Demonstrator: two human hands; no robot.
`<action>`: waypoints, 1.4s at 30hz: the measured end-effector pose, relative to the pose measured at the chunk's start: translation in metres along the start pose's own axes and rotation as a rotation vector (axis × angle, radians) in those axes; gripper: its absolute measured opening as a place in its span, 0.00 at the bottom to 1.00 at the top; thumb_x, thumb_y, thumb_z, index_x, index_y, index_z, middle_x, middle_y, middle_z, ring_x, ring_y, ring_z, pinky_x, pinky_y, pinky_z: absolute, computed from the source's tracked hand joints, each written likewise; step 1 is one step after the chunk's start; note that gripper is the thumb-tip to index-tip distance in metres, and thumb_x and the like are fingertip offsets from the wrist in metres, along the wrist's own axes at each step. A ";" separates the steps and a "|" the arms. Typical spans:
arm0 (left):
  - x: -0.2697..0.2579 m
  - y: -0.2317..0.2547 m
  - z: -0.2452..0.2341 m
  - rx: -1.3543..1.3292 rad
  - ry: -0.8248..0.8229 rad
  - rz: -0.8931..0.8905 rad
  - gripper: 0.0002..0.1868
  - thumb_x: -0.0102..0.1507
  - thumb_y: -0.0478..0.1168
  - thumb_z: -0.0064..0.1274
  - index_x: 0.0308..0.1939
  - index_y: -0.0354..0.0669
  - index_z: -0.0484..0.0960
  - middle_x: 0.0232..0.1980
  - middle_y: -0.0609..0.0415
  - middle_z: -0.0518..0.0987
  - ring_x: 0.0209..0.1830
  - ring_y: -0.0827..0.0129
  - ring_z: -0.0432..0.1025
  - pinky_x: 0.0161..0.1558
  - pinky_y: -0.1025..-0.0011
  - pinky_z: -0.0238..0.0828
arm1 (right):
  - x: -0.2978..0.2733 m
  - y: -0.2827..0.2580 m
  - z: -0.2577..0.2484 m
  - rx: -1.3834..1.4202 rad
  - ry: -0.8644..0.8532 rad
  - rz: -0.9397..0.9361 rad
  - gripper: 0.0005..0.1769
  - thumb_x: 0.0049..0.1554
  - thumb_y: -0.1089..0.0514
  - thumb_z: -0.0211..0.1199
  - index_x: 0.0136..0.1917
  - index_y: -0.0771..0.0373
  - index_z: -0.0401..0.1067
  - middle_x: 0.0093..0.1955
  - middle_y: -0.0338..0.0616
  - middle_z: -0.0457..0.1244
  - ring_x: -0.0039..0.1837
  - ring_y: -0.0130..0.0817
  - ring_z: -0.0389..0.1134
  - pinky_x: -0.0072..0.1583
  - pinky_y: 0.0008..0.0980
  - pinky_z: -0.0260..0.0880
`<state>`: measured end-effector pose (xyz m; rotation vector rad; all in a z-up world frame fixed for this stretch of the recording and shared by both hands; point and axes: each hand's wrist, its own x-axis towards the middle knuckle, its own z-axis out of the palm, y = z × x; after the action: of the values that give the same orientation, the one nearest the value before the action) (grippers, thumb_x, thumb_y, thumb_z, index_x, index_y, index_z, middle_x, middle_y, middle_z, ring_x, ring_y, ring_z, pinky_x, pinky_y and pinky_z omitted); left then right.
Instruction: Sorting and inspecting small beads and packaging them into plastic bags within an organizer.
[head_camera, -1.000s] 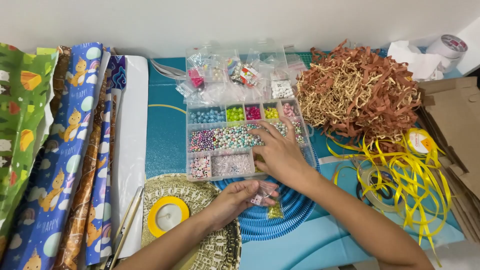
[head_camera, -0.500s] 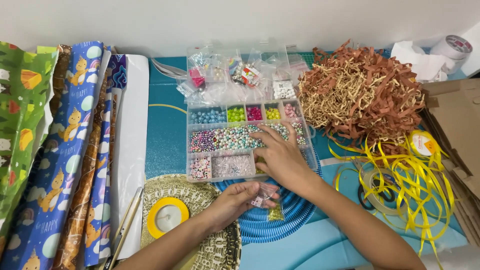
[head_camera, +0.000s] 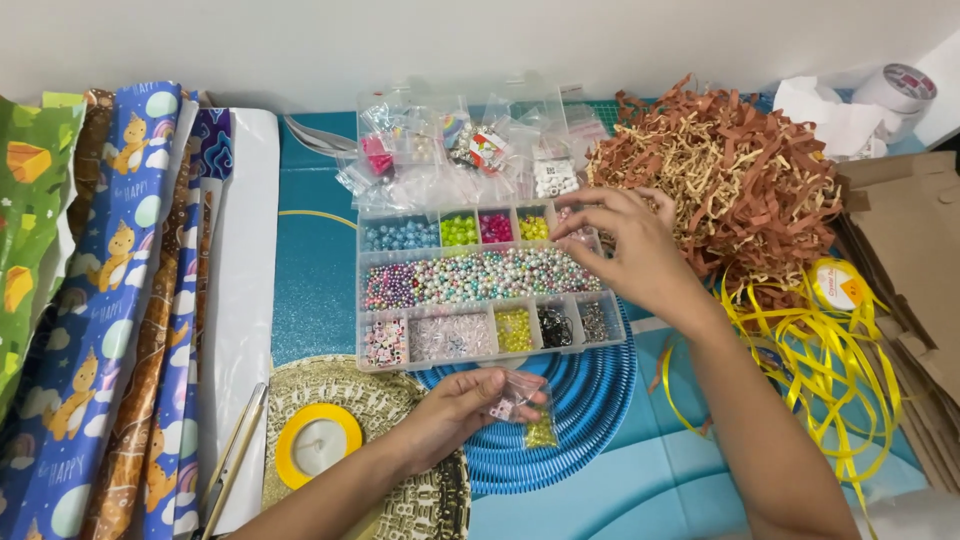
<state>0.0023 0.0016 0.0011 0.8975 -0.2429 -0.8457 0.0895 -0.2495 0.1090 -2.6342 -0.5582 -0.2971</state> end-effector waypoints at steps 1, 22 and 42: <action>0.000 0.001 0.000 0.002 0.000 -0.001 0.21 0.67 0.50 0.48 0.52 0.35 0.83 0.58 0.42 0.81 0.52 0.58 0.78 0.61 0.59 0.74 | 0.001 0.003 0.003 0.001 0.001 0.000 0.11 0.62 0.42 0.58 0.49 0.41 0.79 0.69 0.29 0.65 0.74 0.38 0.60 0.73 0.56 0.35; 0.002 -0.014 -0.008 -0.014 -0.119 0.113 0.24 0.71 0.47 0.45 0.61 0.29 0.76 0.58 0.37 0.79 0.57 0.53 0.76 0.66 0.56 0.71 | 0.022 -0.109 0.074 -0.008 -0.188 -0.554 0.12 0.56 0.45 0.68 0.52 0.47 0.79 0.74 0.48 0.58 0.77 0.53 0.54 0.71 0.66 0.46; -0.011 0.005 0.020 -0.041 0.063 0.114 0.30 0.72 0.37 0.43 0.76 0.30 0.56 0.69 0.33 0.66 0.63 0.42 0.68 0.62 0.44 0.71 | 0.033 -0.154 0.130 -0.392 0.000 -0.676 0.08 0.43 0.59 0.79 0.35 0.63 0.81 0.60 0.51 0.69 0.72 0.47 0.63 0.78 0.62 0.45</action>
<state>-0.0120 -0.0005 0.0188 0.8623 -0.2191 -0.7140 0.0681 -0.0525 0.0591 -2.7111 -1.5206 -0.6611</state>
